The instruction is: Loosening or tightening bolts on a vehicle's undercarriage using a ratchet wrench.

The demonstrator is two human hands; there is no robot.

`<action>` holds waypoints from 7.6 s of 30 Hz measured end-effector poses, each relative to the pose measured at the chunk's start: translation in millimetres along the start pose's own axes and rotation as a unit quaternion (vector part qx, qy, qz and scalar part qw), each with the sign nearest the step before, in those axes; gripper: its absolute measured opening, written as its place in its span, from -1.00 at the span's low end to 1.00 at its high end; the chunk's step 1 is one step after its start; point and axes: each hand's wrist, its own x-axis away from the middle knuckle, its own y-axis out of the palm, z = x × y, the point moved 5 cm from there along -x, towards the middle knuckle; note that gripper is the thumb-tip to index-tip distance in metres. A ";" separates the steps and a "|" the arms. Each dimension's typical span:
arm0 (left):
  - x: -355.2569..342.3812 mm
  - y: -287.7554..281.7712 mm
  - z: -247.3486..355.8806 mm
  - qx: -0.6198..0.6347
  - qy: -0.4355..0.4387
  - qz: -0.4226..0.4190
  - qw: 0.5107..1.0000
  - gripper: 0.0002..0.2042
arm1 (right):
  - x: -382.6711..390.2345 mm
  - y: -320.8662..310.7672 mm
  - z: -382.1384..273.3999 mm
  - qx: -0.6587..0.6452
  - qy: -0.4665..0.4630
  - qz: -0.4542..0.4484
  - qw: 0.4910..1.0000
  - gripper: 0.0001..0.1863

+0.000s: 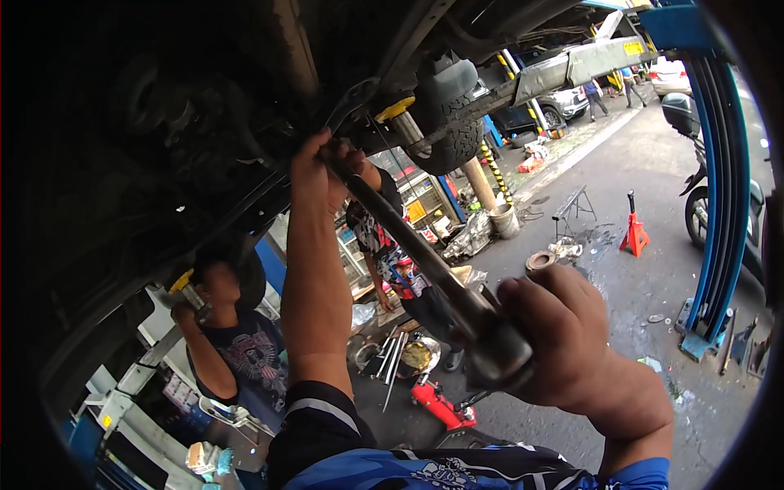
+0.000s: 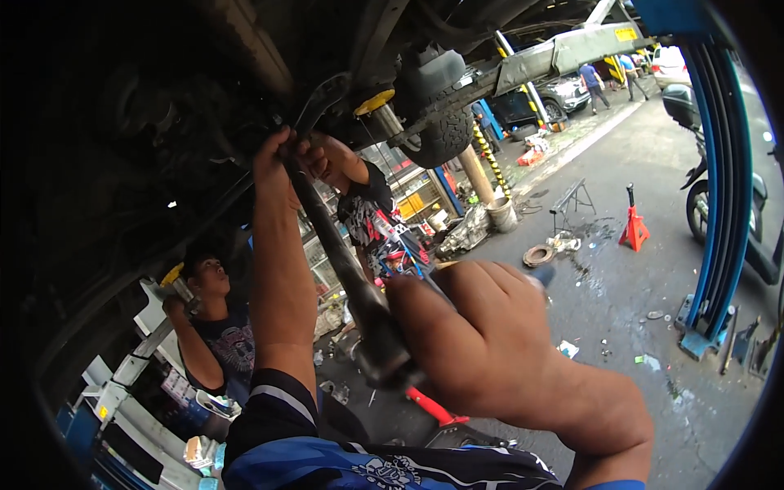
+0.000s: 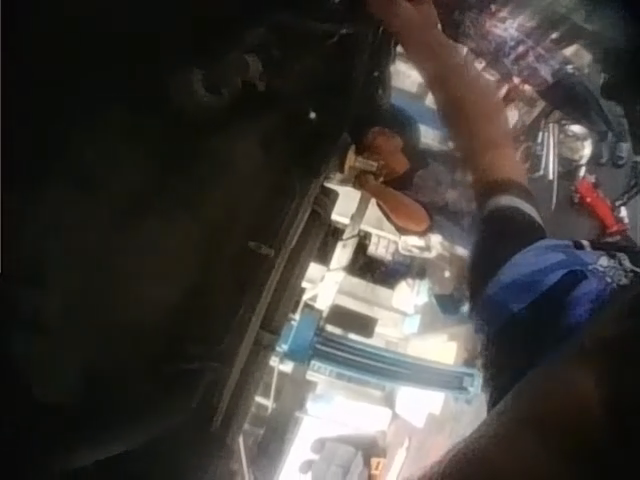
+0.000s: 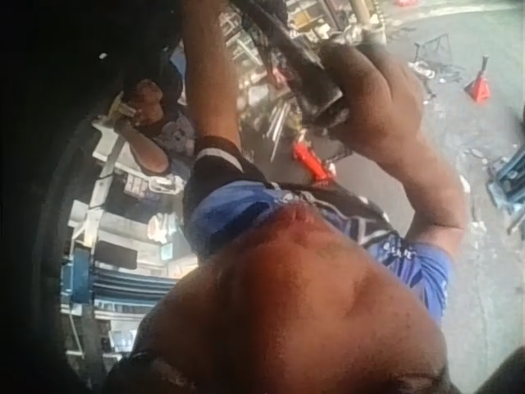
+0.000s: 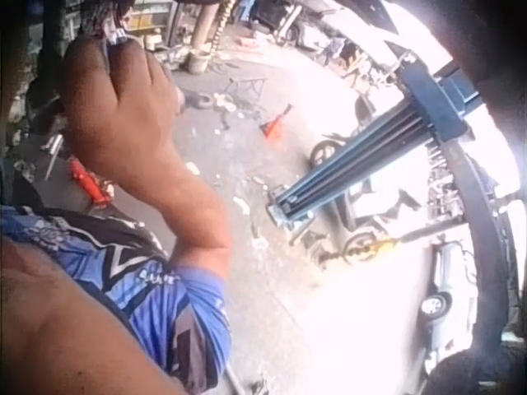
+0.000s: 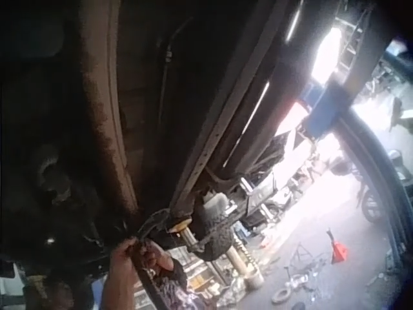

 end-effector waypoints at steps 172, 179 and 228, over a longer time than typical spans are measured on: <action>101.3 84.5 37.7 -0.412 0.573 -0.067 0.705 -0.80 | -59.0 98.3 -11.5 -0.251 0.165 0.091 0.950 -0.39; 115.6 65.8 48.5 -0.448 0.594 -0.170 0.646 -0.74 | -97.8 61.3 -27.1 0.187 -0.051 -0.203 0.960 -0.35; 37.8 43.7 65.0 -0.481 0.518 -0.106 0.700 -0.59 | -120.3 99.6 -22.3 0.099 0.052 -0.110 0.988 -0.25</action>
